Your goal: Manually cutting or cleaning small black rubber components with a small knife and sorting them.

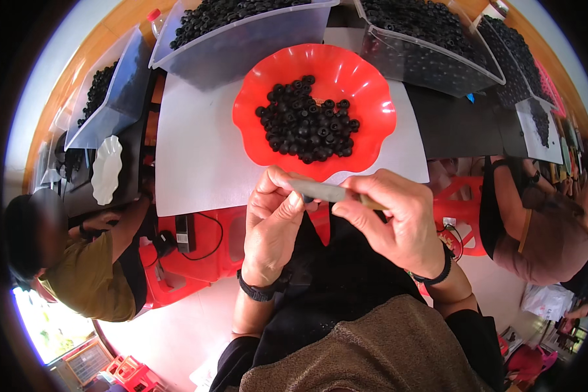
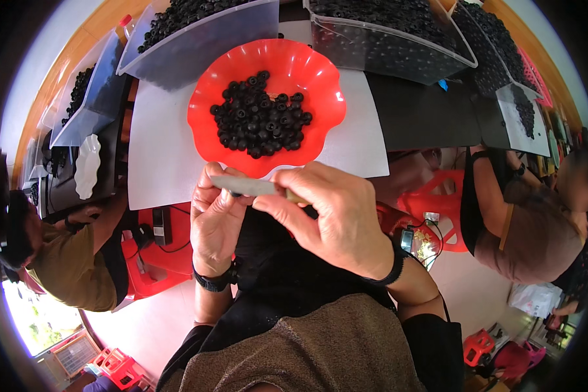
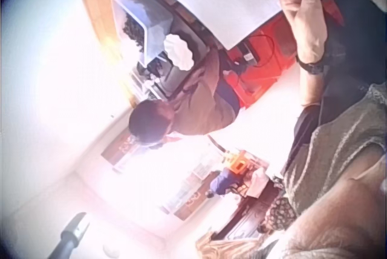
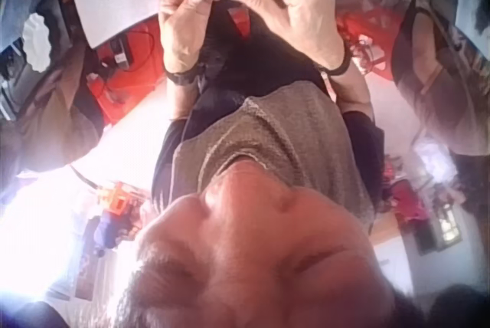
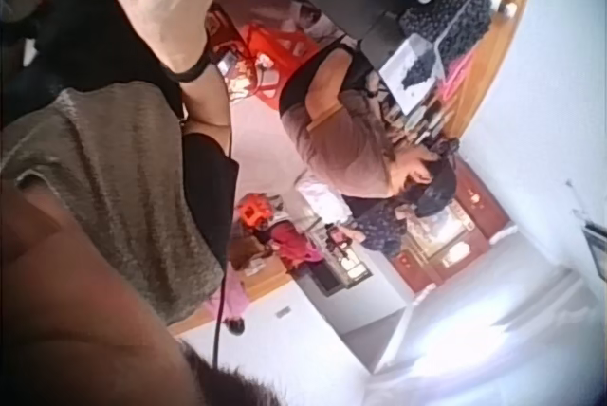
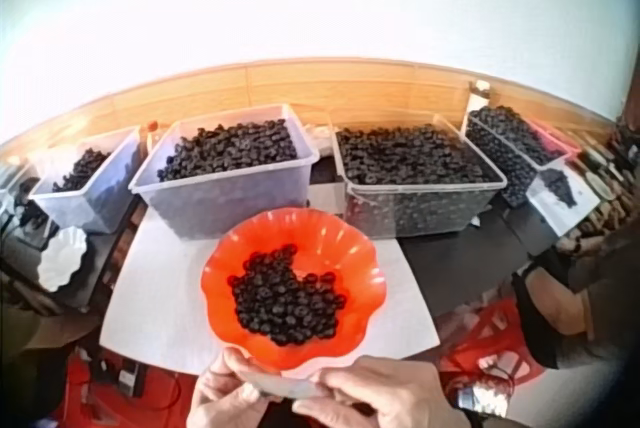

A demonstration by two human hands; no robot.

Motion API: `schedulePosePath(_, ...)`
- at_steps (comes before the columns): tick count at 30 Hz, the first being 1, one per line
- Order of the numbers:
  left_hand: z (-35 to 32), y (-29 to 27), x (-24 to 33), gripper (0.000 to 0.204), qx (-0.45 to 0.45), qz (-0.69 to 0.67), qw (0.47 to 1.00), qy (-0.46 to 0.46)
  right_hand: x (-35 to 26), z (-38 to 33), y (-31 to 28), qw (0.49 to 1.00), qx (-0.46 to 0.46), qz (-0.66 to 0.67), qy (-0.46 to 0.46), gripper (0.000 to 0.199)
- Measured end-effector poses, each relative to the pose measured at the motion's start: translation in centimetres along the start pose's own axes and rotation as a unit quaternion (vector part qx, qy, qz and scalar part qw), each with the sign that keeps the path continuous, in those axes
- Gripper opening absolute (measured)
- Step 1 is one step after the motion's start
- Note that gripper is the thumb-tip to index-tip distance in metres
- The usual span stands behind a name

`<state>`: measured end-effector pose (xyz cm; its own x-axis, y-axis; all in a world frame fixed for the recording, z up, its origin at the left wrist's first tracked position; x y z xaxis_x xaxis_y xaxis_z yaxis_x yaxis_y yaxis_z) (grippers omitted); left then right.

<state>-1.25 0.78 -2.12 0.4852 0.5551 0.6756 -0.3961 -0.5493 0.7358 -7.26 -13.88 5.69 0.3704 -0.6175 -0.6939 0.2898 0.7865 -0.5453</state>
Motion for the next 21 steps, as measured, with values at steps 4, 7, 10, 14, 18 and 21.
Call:
schedulePosePath(4,0.2,0.5,0.0,0.017,-0.031,0.001,0.999,0.014,-0.6,-0.5,0.7,1.0,0.006,-0.013,-0.02,0.026)
schedulePosePath(7,0.1,0.6,0.0,0.018,-0.042,-0.013,0.999,0.019,-0.6,-0.7,0.7,0.999,0.002,-0.026,-0.023,0.027)
schedulePosePath(10,0.1,0.8,-0.1,0.016,-0.045,-0.018,0.999,0.013,-0.5,-0.8,0.7,0.998,0.007,-0.044,-0.032,0.027)
schedulePosePath(14,0.1,0.7,0.0,0.014,-0.01,0.005,1.0,0.023,-0.4,-0.9,0.3,0.997,0.016,-0.069,-0.041,0.027)
schedulePosePath(18,0.4,0.7,0.0,0.013,0.0,0.006,1.0,0.029,0.2,-1.1,0.0,0.997,0.02,-0.073,-0.023,0.026)
schedulePosePath(21,0.6,0.5,-0.1,0.015,0.025,-0.008,1.0,0.006,1.5,-1.1,0.2,0.999,0.031,0.033,0.024,0.024)
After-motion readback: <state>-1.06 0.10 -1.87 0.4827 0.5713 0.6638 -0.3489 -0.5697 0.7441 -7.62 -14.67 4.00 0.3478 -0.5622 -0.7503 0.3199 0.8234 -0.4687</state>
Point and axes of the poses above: each hand's wrist, its own z-axis towards the middle knuckle, its own y-axis out of the palm, x = y × z, the point moved 6 cm from there along z, towards the middle knuckle, and after that the axes turned 8 degrees about -y, right-handed, at the moved point
